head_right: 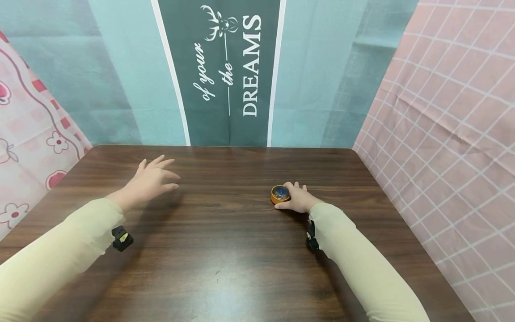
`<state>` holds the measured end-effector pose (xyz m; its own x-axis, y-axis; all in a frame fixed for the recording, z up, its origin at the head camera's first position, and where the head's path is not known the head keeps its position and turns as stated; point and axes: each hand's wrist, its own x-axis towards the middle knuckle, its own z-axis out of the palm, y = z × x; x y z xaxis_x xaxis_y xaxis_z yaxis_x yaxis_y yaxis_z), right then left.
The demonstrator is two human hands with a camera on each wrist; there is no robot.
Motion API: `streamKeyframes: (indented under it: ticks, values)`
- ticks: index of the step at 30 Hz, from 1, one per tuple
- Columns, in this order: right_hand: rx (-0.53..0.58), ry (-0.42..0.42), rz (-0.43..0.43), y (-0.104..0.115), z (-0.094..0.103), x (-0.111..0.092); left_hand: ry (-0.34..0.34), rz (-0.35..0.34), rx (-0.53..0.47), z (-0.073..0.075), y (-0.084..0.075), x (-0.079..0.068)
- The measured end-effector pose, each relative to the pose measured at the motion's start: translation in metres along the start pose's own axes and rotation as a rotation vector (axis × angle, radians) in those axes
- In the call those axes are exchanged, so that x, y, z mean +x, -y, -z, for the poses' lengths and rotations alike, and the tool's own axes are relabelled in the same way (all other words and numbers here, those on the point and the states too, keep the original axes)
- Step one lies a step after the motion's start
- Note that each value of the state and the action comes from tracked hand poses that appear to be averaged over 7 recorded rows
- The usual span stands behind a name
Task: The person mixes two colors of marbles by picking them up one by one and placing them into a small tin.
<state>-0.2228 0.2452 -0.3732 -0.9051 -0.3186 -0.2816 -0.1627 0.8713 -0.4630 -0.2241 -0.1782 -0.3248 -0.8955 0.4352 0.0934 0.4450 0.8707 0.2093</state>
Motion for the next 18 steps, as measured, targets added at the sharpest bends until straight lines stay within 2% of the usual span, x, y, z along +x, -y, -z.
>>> streamKeyframes:
  ticks: [18]
  values:
    - [0.002,0.003,-0.01,0.003,0.002,-0.001,0.004,0.019,-0.015,0.007,0.021,-0.013]
